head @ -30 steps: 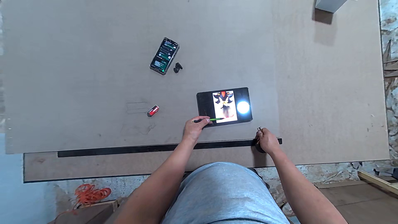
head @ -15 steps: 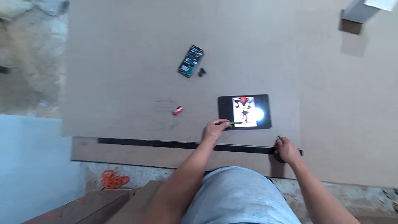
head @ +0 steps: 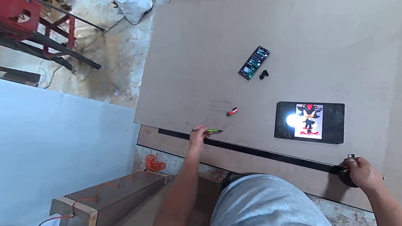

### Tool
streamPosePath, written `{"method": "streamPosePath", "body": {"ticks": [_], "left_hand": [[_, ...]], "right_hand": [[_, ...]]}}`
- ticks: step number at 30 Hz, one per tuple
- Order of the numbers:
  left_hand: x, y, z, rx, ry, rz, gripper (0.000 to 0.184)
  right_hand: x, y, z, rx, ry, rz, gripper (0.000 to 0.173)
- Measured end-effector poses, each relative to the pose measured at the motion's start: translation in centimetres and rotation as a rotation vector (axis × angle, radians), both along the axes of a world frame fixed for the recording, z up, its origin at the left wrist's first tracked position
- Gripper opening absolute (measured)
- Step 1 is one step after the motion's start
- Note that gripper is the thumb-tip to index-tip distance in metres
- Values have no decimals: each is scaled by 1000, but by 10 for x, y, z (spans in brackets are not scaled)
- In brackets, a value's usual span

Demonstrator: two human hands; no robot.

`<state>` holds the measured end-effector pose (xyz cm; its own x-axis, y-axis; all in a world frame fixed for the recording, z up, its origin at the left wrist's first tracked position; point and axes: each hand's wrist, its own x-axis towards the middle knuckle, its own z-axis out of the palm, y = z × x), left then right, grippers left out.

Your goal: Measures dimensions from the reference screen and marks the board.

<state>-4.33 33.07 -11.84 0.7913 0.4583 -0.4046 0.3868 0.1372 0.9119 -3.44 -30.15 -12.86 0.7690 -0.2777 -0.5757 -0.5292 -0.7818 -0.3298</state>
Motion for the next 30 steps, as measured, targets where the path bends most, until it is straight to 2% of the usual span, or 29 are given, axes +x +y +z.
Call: {"method": "streamPosePath", "body": {"ticks": [7,16,30], "left_hand": [[17,48,-10,47,42,-80,16],[41,51,-13,16,18,-114,13],[200,40,-17,86,-29,-146,18]], "right_hand": [[4,17,-2,-131,29,-93,42],[12,35,3,-225,103,-150,46],[19,44,6,-280,183,-186,48]]}}
